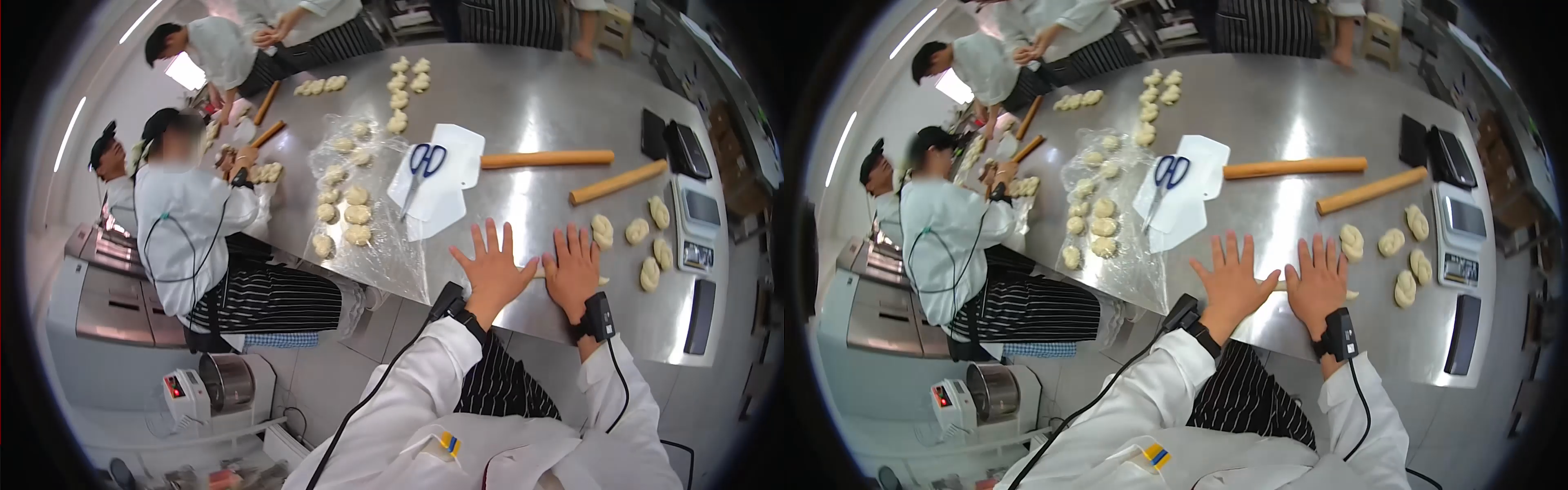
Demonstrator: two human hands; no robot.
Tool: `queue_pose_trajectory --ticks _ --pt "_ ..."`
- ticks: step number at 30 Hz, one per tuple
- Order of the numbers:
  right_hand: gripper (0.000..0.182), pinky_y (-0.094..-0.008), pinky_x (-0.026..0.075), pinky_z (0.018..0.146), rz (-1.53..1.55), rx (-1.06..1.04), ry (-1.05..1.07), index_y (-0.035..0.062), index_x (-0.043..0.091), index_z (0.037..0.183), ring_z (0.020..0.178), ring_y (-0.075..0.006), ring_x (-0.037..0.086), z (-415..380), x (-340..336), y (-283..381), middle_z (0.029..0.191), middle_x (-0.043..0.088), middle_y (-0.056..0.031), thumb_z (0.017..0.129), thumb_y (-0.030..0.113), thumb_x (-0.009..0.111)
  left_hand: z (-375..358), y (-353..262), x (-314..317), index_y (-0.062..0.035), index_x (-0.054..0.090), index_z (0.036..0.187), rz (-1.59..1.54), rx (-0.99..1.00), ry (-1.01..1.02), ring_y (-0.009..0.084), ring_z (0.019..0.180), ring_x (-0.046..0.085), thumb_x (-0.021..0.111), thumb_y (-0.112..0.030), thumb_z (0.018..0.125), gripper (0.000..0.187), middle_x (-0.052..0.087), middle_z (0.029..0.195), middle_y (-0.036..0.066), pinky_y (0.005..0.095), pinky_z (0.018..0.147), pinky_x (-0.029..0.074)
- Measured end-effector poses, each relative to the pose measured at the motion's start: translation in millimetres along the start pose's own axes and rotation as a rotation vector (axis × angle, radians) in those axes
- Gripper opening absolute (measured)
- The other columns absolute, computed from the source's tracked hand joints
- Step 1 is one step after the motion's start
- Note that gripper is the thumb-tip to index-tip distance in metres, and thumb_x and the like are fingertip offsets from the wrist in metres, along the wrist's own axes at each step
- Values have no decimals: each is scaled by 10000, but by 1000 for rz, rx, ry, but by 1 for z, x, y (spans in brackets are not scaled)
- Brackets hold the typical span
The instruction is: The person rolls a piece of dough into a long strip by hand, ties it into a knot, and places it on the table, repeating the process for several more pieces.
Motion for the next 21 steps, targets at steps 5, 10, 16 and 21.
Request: queue_pose_trajectory --ticks 5,10,16,21 --pt "447 -546 280 1109 -9 -128 -13 57 588 1287 1326 -429 402 -50 -12 3 1405 485 -227 914 299 555 -38 5 -11 -96 422 1461 -59 53 40 458 1440 200 542 -673 833 861 308 1537 240 787 1019 59" --pt "424 -559 295 1097 55 -68 -25 45 607 1244 1309 -439 417 -10 -9 -1 1385 497 -229 904 297 578 -1 5 -6 -89 448 1441 -66 25 -37 474 1432 209 523 -644 863 804 328 1520 256 776 1036 42" --pt "384 -472 399 994 322 176 -300 -14 617 1173 1127 -414 519 -70 -61 -58 1170 579 -206 842 170 683 -30 66 -21 -40 733 968 -494 -6 -183 384 1057 566 729 -258 827 260 603 1084 209 450 883 475" --pt "334 -430 451 894 443 235 15 -33 654 1100 1016 -384 555 -61 -41 -70 1090 584 -201 816 134 708 -21 58 -17 -32 720 965 -622 -42 20 342 866 596 746 -245 815 262 622 885 148 421 771 490"
Point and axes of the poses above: each hand's wrist, its own z-axis towards the middle knuckle, its own x-axis out of the palm, y = z × x, the point moved 7 cm from there along z, towards the middle knuckle
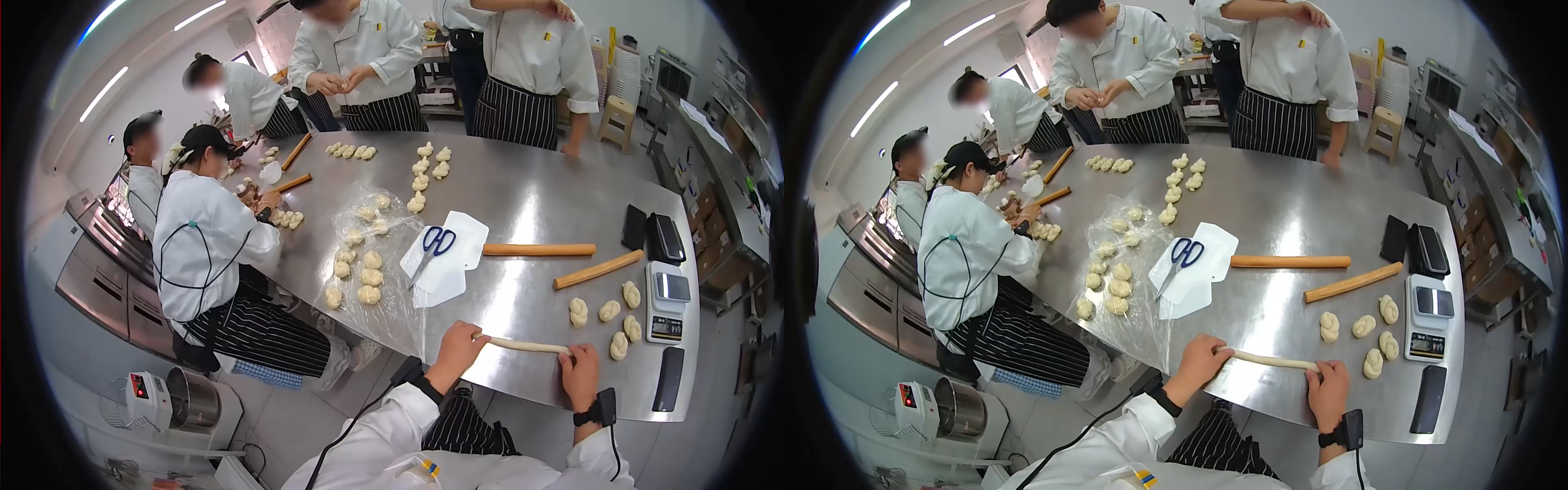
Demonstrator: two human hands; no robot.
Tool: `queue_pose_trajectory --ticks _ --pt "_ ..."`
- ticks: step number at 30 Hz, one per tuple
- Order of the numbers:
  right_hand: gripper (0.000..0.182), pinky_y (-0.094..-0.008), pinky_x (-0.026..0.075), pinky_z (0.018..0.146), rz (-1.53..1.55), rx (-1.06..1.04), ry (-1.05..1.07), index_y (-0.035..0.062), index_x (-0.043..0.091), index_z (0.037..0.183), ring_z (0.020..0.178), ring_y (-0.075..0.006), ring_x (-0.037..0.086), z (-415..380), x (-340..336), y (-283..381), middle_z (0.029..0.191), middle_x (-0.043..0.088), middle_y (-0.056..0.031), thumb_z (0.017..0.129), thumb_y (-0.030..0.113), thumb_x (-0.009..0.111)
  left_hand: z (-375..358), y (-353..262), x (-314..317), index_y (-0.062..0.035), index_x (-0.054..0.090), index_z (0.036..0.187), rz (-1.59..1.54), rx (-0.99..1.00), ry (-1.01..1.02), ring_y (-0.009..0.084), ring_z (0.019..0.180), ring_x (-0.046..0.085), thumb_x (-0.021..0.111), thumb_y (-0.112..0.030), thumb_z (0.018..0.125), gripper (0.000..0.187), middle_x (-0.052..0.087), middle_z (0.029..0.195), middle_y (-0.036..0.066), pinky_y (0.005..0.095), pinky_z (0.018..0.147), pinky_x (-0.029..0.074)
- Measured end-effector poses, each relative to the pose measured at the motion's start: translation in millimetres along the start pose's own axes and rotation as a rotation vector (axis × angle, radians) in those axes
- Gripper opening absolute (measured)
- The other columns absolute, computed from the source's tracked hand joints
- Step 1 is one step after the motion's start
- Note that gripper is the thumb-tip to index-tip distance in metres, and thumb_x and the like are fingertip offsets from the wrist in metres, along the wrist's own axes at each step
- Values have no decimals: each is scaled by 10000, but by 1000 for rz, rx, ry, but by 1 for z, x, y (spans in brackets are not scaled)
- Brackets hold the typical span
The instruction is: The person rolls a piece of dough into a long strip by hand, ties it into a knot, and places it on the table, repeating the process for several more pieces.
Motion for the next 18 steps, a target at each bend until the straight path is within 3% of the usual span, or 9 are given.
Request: queue_pose_trajectory --ticks 2,5,7,12,14,18 --pt "323 -425 461 865 69 22 50 -34 665 1081 991 -377 563 -2 2 -2 1072 583 -202 805 124 719 2 4 -1 -30 716 964 68 17 -9 351 827 615 747 -233 805 260 639 870 160 420 755 502" --pt "326 -425 469 838 49 -100 -58 -38 662 1074 946 -373 577 -3 0 4 1044 595 -197 779 86 729 6 14 5 -28 714 958 31 23 -34 363 859 629 749 -221 793 257 659 898 174 432 769 506" --pt "303 -430 472 841 -53 -63 -146 -37 665 1046 932 -378 584 -6 -1 -3 997 618 -190 763 53 724 6 15 7 -22 707 965 -11 15 -60 368 871 637 751 -210 780 268 668 917 184 436 781 509" --pt "252 -443 482 827 -115 -104 -94 -35 661 1001 911 -393 602 -4 4 -2 964 641 -198 758 14 700 4 4 5 -21 697 970 -17 -34 -13 371 852 625 733 -190 787 252 651 898 174 447 774 504" --pt "233 -446 486 815 -100 -142 -111 -32 659 990 908 -395 607 -4 5 3 960 646 -202 761 0 688 3 2 -2 -3 698 937 -70 30 -125 351 835 633 740 -159 780 226 654 881 166 412 757 506" --pt "199 -448 496 803 -61 -192 -124 -4 663 970 904 -391 618 -8 5 7 968 656 -198 771 -18 662 4 -4 6 -7 700 937 -13 106 -88 353 850 626 725 -142 778 210 650 903 165 419 777 506"
Point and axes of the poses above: each hand's wrist, its own z-axis towards the middle knuckle, its own x-axis out of the palm, y = z × x, the point moved 7 cm from there along z, towards the middle knuckle
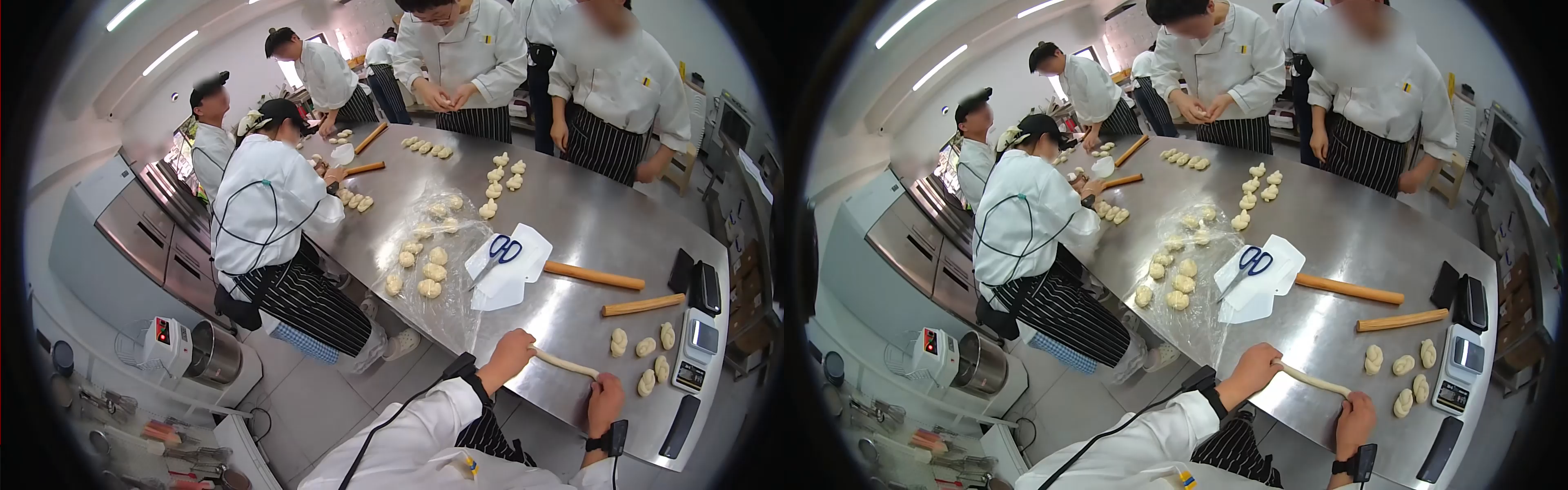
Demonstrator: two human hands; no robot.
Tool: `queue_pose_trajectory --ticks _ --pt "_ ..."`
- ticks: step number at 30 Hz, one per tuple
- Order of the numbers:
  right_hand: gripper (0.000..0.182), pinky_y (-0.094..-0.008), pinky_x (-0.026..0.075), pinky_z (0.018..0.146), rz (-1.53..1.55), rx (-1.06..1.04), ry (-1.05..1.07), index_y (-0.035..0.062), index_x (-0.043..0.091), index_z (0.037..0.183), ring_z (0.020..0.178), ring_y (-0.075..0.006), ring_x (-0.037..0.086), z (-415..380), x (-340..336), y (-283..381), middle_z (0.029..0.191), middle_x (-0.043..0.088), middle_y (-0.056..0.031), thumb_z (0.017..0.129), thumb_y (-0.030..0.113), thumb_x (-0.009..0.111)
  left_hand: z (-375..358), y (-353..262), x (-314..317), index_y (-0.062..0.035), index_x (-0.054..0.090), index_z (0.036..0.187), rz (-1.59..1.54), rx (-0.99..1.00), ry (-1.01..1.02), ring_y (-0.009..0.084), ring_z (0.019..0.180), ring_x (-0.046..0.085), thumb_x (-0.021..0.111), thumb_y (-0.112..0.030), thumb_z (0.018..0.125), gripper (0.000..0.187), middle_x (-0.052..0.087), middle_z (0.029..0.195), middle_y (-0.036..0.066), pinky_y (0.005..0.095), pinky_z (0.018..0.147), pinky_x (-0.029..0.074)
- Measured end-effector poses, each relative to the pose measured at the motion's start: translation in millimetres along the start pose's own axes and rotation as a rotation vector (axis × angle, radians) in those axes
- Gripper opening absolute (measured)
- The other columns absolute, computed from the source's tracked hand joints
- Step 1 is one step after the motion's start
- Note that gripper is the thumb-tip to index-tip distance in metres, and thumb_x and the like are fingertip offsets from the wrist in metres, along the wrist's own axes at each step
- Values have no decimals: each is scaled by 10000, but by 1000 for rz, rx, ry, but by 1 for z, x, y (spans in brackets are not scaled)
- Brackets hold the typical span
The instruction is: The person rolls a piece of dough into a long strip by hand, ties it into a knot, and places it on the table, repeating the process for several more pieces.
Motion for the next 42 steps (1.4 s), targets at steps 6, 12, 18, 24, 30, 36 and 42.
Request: queue_pose_trajectory --ticks 6,12,18,24,30,36,42 --pt "300 -453 495 857 -46 -70 63 30 668 1065 991 -395 599 7 8 -6 1063 641 -200 765 22 671 4 -9 10 -35 700 958 128 243 34 366 930 592 633 -81 809 169 632 846 158 456 833 470" --pt "353 -422 434 755 -238 -165 160 118 668 1100 859 -302 527 20 15 28 869 540 -92 788 266 742 12 -29 6 -79 660 1087 418 475 448 341 974 537 674 -172 817 286 590 977 152 442 877 445" --pt "230 -393 459 845 101 -213 344 67 585 1013 926 -309 570 40 28 16 963 594 -130 874 231 668 21 -36 16 -108 610 1155 520 777 614 302 929 581 641 -188 869 298 583 911 92 383 794 480" --pt "301 -361 464 721 208 110 1171 21 635 1083 781 -237 577 103 -26 46 844 623 -91 971 295 580 40 -100 -31 -101 627 1146 382 815 1140 334 769 606 585 -21 796 362 582 820 102 418 682 500" --pt "388 -346 444 571 -657 -49 1270 50 711 922 619 -199 540 218 -112 186 685 595 -54 937 420 594 78 -169 -20 -131 633 1166 -58 1148 1028 324 817 612 574 14 728 465 624 924 103 396 711 513" --pt "161 -330 465 526 -609 -969 -52 27 611 841 629 -183 631 182 -178 350 716 625 -80 822 186 633 167 -274 -42 -49 515 1169 -826 1144 413 261 1055 644 569 105 876 335 645 1152 202 342 876 548" --pt "316 -351 518 593 276 -420 -175 1 595 1149 781 -192 660 162 -142 283 871 659 -112 882 155 663 157 -379 -149 -8 543 1104 -1164 1543 341 304 971 696 647 112 820 325 679 1089 230 315 784 584"
Point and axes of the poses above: each hand's wrist, its own z-axis towards the middle knuckle, its own x-axis out of the palm, y = z × x, the point moved 7 cm from there along z, towards the middle knuckle
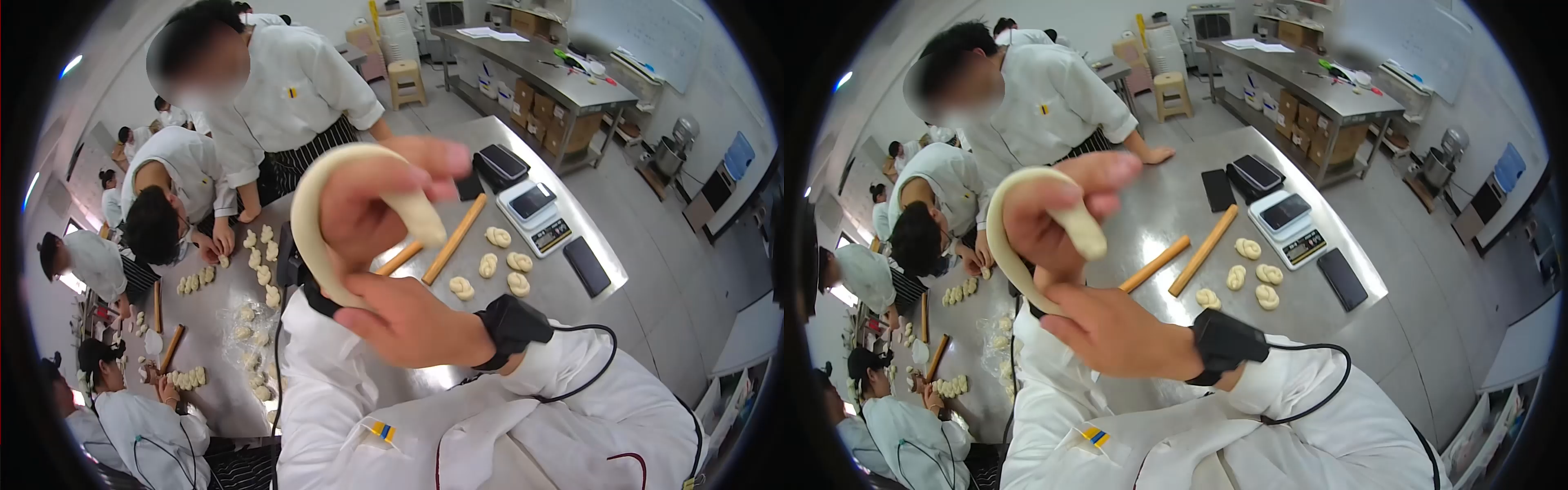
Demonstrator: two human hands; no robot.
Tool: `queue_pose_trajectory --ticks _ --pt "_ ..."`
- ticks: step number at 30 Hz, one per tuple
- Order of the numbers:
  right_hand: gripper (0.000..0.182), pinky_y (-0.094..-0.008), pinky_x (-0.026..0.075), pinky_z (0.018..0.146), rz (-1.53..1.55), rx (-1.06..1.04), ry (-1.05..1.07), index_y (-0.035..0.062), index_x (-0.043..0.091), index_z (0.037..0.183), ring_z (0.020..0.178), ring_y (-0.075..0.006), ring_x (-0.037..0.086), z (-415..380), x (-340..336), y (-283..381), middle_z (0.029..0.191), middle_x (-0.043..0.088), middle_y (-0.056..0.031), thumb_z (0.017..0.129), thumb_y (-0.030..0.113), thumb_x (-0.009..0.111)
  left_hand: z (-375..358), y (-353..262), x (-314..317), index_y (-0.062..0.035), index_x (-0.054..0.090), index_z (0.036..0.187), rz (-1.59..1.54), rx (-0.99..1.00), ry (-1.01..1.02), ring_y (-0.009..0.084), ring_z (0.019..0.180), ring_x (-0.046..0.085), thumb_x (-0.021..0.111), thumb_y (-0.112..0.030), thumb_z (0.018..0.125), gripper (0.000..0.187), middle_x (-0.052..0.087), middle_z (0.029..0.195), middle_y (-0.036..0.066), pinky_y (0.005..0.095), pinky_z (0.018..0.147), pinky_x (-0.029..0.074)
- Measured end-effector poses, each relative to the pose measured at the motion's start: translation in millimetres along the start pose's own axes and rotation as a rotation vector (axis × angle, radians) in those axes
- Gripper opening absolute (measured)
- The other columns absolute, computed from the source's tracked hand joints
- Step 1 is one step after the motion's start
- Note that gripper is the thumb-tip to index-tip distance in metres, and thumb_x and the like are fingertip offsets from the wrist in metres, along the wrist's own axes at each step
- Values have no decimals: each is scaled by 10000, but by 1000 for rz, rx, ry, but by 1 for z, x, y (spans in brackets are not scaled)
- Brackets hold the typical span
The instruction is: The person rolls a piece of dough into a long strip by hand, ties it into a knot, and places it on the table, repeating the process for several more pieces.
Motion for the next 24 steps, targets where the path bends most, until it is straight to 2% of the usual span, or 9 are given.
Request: queue_pose_trajectory --ticks 2,3,5,7,15,19,21,23,24 --pt "163 -286 480 621 862 33 16 23 604 1013 720 -123 591 -13 -19 -18 769 603 -1 991 181 571 25 -18 29 -44 615 955 68 -16 278 270 858 677 704 -18 773 205 678 1040 160 322 682 559" --pt "154 -259 465 658 985 99 187 26 606 1030 754 -80 545 -33 -22 -39 801 590 10 1006 165 546 24 -22 41 -57 627 910 65 -90 362 263 833 661 720 -55 752 183 673 1012 134 331 671 548" --pt "145 -251 461 670 791 -123 287 30 628 1035 764 -80 556 -35 -61 -46 839 620 4 990 158 579 25 -27 65 -71 623 924 184 -177 590 259 808 630 718 -63 738 210 651 970 101 337 663 530" --pt "132 -236 467 669 1045 294 479 29 666 1007 737 -71 566 -45 -70 -71 841 648 2 933 139 661 17 -21 77 -82 643 949 206 -256 709 262 743 576 737 -79 716 251 582 897 57 359 635 464" --pt "182 -227 481 643 826 286 371 27 678 993 717 -61 588 -41 -102 -97 841 681 2 856 132 740 -2 -28 94 -79 608 861 514 -436 1108 264 744 548 789 -158 634 301 518 856 55 386 643 428" --pt "180 -237 494 752 771 150 389 2 658 1032 822 -72 598 -44 -88 -89 960 658 -20 870 59 708 -9 -20 88 -86 637 887 680 -512 999 258 732 559 782 -151 637 295 526 851 62 381 631 418" --pt "236 -239 468 698 850 243 508 16 653 1081 774 -67 574 -57 -84 -91 894 643 3 907 168 703 -9 -17 60 -87 660 903 1075 -394 892 262 735 567 779 -153 647 291 532 844 69 378 635 419" --pt "323 -244 423 637 770 268 895 19 650 1088 704 -72 530 -70 -83 -79 779 595 29 929 298 686 -19 -11 38 -86 673 912 1213 -380 943 267 763 570 743 -141 683 246 541 869 78 382 644 423" --pt "323 -241 431 627 878 373 853 44 653 1017 686 -54 515 -72 -85 -81 768 587 48 930 354 676 -29 -9 30 -90 672 909 1255 -276 976 264 776 571 723 -142 690 231 547 885 82 381 646 425"
Point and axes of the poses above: each hand's wrist, its own z-axis towards the middle knuckle, its own x-axis out of the palm, y = z × x, the point moved 7 cm from there along z, towards the middle knuckle
